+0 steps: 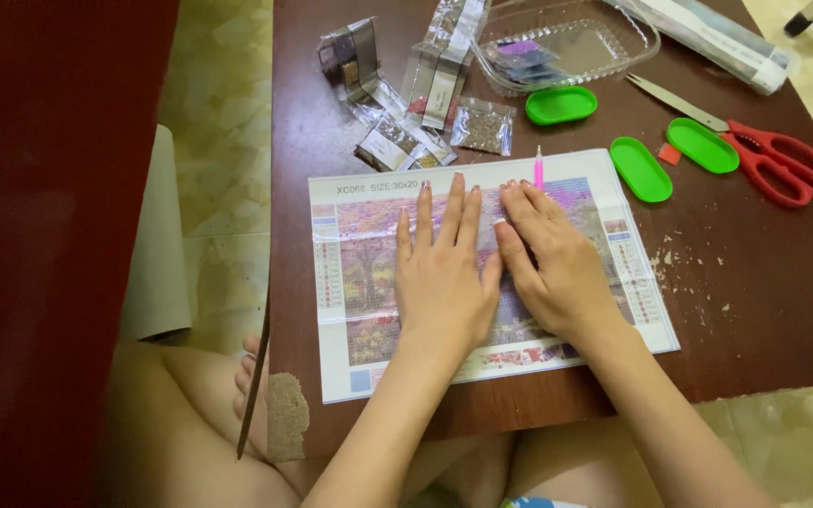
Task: The person performs diamond painting by picking up small resin diamonds from a container with tweezers or a marker tool, then placing them onto an adhesive canvas. The person also transfers beads between small containers.
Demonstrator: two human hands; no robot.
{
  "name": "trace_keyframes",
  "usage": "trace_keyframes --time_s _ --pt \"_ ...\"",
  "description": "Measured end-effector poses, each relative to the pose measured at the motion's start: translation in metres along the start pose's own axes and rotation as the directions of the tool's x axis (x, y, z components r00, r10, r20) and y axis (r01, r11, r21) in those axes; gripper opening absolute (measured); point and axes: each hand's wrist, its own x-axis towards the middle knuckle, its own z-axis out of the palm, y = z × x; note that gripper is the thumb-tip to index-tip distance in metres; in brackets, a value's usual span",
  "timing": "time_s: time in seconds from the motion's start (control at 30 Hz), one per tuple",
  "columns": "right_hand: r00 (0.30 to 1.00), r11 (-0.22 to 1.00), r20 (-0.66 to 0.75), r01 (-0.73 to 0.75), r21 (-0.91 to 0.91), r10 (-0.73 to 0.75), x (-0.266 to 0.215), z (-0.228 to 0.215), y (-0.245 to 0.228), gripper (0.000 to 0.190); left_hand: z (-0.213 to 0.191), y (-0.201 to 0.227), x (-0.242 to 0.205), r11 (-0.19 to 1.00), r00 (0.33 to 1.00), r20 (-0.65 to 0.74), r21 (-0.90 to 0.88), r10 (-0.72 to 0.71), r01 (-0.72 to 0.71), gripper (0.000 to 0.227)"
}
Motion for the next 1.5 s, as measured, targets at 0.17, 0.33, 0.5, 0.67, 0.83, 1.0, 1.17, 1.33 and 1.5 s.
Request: trace_keyframes --time_s 0.17,0.33,0.5,0.67,0.83,1.0,1.17,1.33,1.5 --pt "1.000 1.000 -0.002 -0.008 0.011 0.008 0.000 0.000 0.001 0.043 -0.008 0.000 -0.002 1.000 1.000 0.017 -0.002 -0.012 0.012 0.064" --pt "1.000 0.999 -0.005 -0.019 0.036 0.019 0.001 -0.002 0.000 0.041 -0.025 -0.016 -0.006 0.994 0.996 0.016 -0.068 -0.087 0.088 0.062" --pt "0.998 0.996 0.007 -0.059 0.073 0.058 0.002 -0.001 0.000 0.041 -0.036 -0.046 -0.013 0.993 0.993 -0.028 -0.020 -0.113 0.112 0.063" --pt "0.997 0.995 -0.008 -0.073 0.073 0.074 0.002 0.000 -0.002 0.038 -0.038 -0.057 -0.019 0.995 0.989 -0.112 -0.038 -0.093 0.089 0.064" --pt "0.996 0.997 -0.034 -0.081 0.019 0.082 0.003 -0.001 -0.003 0.037 -0.038 -0.057 -0.017 0.993 0.991 -0.090 -0.078 -0.100 0.093 0.063" --pt "0.994 0.995 -0.047 -0.102 0.011 0.102 0.003 0.002 -0.005 0.036 -0.041 -0.056 -0.018 0.985 0.989 -0.090 -0.140 -0.114 0.101 0.062" --pt "0.992 0.994 -0.057 -0.112 0.015 0.112 0.005 0.001 -0.012 0.034 -0.041 -0.056 -0.019 0.985 0.989 -0.098 -0.144 -0.114 0.100 0.062" --pt "0.990 0.992 -0.068 -0.122 0.016 0.123 0.005 0.001 -0.014 0.033 -0.041 -0.055 -0.019 0.984 0.989 -0.086 -0.146 -0.118 0.105 0.061" --pt "0.989 0.990 -0.045 -0.141 0.026 0.143 0.005 0.000 -0.012 0.032 -0.042 -0.055 -0.020 0.984 0.989 -0.097 -0.148 -0.112 0.097 0.061"
